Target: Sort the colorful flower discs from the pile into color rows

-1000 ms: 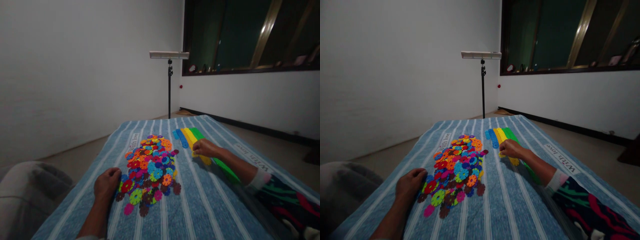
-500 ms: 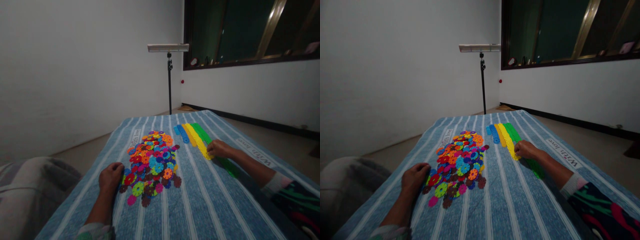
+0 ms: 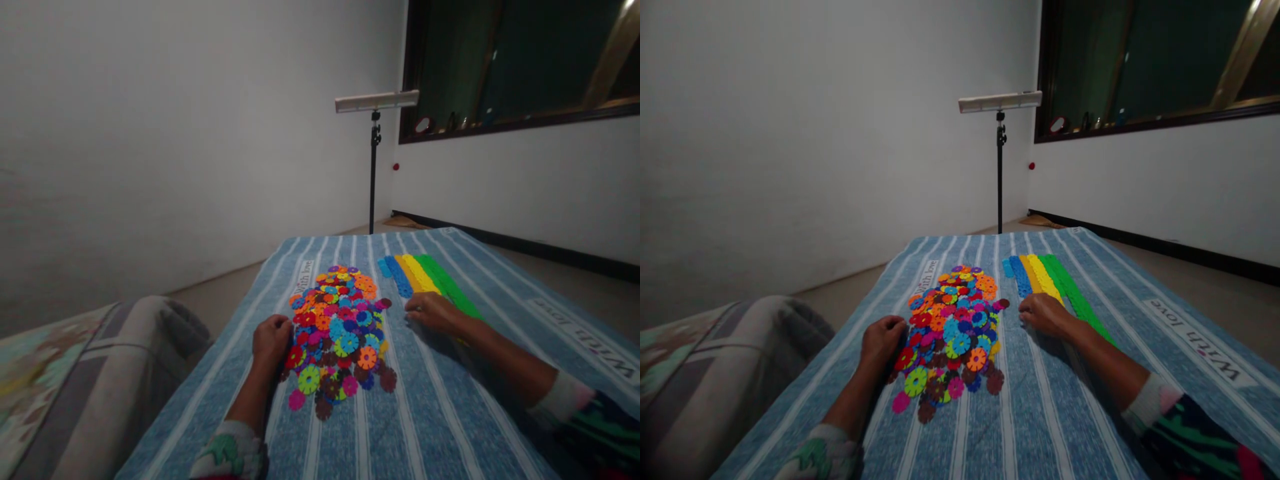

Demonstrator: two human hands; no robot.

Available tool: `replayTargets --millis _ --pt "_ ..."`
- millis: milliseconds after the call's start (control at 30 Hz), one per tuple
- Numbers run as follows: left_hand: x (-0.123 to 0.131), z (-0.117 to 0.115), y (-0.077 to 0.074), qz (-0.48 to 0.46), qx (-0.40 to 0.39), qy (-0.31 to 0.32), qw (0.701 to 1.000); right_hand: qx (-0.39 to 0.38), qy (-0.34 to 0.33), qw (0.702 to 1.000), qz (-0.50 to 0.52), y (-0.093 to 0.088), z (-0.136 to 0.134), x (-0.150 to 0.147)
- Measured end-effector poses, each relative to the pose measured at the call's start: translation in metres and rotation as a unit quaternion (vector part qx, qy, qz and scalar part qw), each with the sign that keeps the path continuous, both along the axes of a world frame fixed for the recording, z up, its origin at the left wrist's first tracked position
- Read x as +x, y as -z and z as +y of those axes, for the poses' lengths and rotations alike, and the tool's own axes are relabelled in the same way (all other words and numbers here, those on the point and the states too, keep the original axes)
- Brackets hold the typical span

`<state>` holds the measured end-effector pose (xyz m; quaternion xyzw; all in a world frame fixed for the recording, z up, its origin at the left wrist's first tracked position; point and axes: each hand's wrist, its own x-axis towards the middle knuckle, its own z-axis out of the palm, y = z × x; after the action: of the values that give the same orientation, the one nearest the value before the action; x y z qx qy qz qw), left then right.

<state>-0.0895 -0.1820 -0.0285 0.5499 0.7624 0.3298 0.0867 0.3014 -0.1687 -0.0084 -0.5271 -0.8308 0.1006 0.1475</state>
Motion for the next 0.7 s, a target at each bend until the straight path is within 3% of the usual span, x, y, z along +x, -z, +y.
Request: replayTargets --millis 133,333,500,700 --pt "0.006 0.012 -0.001 -0.003 -0.004 0.014 1.0 0.012 -0.01 1.0 -0.027 0.005 0.027 -0.047" --pt "-0.001 0.019 0.007 -0.011 -0.008 0.009 1.0 0.028 0.041 0.997 -0.067 0.014 0.072 -0.096" --pt "-0.005 0.017 0.009 -0.034 -0.002 0.018 0.999 0.007 0.063 0.993 -0.104 0.02 0.096 -0.11" --pt "-0.003 0.017 0.009 -0.046 -0.011 0.008 0.999 -0.006 0.056 0.991 -0.125 0.024 0.103 -0.103"
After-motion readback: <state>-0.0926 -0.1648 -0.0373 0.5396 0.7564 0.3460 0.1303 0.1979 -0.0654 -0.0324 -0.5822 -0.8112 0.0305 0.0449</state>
